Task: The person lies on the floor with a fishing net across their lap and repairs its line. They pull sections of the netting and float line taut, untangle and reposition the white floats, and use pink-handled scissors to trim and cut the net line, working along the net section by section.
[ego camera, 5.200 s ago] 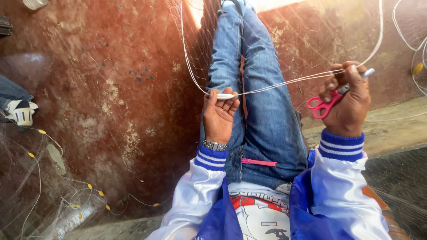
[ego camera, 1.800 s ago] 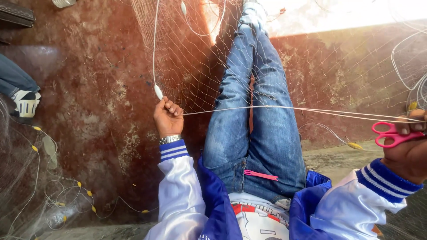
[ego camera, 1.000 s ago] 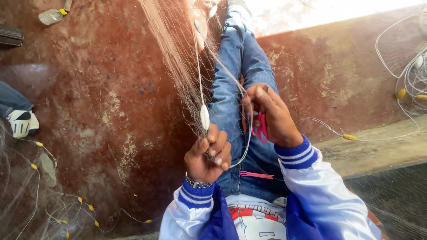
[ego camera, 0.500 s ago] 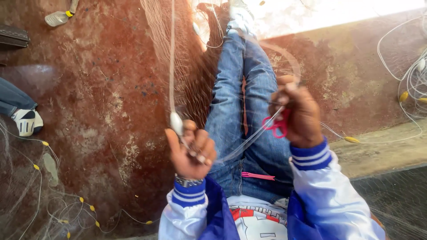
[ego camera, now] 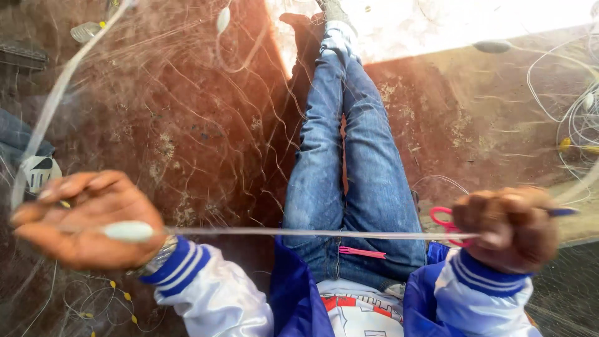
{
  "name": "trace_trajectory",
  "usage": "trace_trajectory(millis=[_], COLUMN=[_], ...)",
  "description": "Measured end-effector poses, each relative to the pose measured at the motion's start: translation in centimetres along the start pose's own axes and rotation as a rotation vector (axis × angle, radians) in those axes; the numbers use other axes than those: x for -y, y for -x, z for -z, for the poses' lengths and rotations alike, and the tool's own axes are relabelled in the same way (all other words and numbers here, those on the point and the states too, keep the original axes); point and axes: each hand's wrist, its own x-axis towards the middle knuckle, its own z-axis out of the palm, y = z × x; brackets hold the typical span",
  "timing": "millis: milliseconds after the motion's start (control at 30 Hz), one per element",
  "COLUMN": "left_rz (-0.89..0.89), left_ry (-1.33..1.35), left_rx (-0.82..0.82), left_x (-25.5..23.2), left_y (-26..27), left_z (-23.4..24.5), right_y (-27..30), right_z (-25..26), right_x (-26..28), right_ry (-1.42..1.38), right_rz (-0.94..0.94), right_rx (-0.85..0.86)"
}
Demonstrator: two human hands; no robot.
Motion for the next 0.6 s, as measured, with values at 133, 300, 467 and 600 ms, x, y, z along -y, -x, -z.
trace_trajectory(millis=[133,300,467,600], left_rz=[-0.072,0.642,0.772,0.901], left_ry=[-0.259,0.375,0.418,0.465], left_rx=[-0.021,-0.161,-0.148,-0.154], left_x=[-0.8,5.8,9.4,9.5], left_y=[-0.5,-1.4,0.6,1.1], left_z=[-0.4,2.2,3.9,3.6], right_y=[0.6,2.1,2.0,1.9], right_z=[1.6,5.0,4.7,5.4], right_x=[1.1,0.8,1.5,1.4], right_ry=[0.091,-0.13,-0.057,0.085], right_rz=[0.118,0.105,0.151,0.104], right_rx=[0.009,-0.055,-0.095,-0.208])
